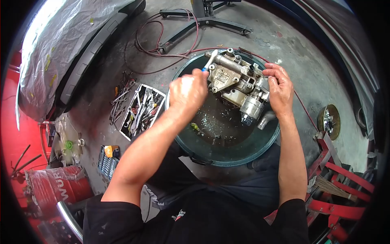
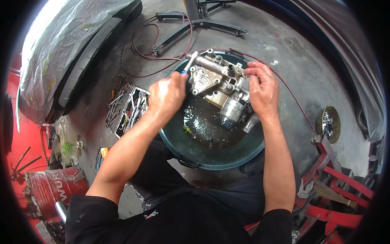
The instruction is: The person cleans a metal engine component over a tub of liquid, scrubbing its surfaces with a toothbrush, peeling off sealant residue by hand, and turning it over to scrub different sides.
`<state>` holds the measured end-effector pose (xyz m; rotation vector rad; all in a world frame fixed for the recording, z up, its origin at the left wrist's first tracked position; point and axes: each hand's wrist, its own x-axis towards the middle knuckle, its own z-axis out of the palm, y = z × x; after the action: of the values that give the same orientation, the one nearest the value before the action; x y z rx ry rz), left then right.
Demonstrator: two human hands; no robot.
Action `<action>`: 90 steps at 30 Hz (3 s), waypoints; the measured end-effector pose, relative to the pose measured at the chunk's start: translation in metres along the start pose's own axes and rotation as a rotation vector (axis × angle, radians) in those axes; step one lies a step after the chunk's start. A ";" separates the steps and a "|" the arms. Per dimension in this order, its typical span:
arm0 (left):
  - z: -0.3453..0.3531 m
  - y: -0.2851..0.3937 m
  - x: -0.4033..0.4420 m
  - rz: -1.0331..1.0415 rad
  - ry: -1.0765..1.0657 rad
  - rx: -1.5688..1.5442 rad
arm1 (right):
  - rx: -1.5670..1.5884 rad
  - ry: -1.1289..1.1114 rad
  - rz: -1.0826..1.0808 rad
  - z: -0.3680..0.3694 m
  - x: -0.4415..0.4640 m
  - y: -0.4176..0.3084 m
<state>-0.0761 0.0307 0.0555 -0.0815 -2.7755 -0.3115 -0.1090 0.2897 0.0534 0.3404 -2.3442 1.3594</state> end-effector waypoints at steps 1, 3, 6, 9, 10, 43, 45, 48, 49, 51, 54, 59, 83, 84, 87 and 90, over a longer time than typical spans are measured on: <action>0.002 0.012 -0.010 0.062 -0.075 0.011 | -0.038 -0.008 0.012 0.002 -0.002 -0.002; -0.010 0.022 -0.023 0.151 -0.233 0.022 | -0.016 -0.006 0.005 0.003 -0.002 -0.003; -0.011 -0.028 -0.009 0.152 -0.122 0.095 | 0.002 0.016 -0.008 0.004 -0.003 -0.003; -0.044 -0.029 0.014 0.297 -0.316 0.151 | -0.104 0.009 -0.056 0.003 -0.004 -0.011; -0.040 -0.021 0.021 0.340 -0.356 0.190 | -0.205 -0.015 -0.115 0.006 -0.003 -0.016; -0.013 -0.019 -0.064 0.285 -0.202 -0.037 | -0.272 0.036 -0.184 0.008 -0.001 -0.005; -0.023 0.006 -0.056 0.231 -0.130 0.014 | -0.288 0.025 -0.178 0.007 -0.004 -0.005; -0.007 0.035 -0.028 0.207 -0.249 -0.048 | -0.263 0.028 -0.205 0.008 -0.001 -0.008; -0.006 0.052 -0.017 0.156 -0.350 -0.004 | -0.269 0.020 -0.198 0.008 -0.002 -0.006; -0.005 0.061 -0.016 0.113 -0.457 0.041 | -0.244 0.020 -0.174 0.006 -0.001 -0.006; -0.009 0.059 -0.038 0.058 -0.385 -0.199 | -0.251 0.009 -0.155 0.005 0.004 0.002; -0.001 0.067 -0.028 -0.042 -0.336 -0.229 | -0.286 0.025 -0.204 0.006 0.002 0.001; -0.051 0.100 0.133 0.485 -0.728 0.252 | -0.131 0.306 0.245 -0.002 -0.069 0.017; -0.046 0.112 0.132 0.623 -0.771 0.311 | -0.123 0.294 0.281 -0.003 -0.068 0.017; -0.066 0.106 0.154 0.597 -0.770 0.453 | -0.093 0.342 0.273 -0.002 -0.068 0.020; -0.072 0.116 0.148 0.745 -0.608 0.436 | -0.055 0.380 0.253 0.002 -0.063 0.022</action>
<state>-0.1802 0.1301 0.1963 -1.2294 -3.0271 0.5946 -0.0622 0.2993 0.0069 -0.2229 -2.1472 1.3289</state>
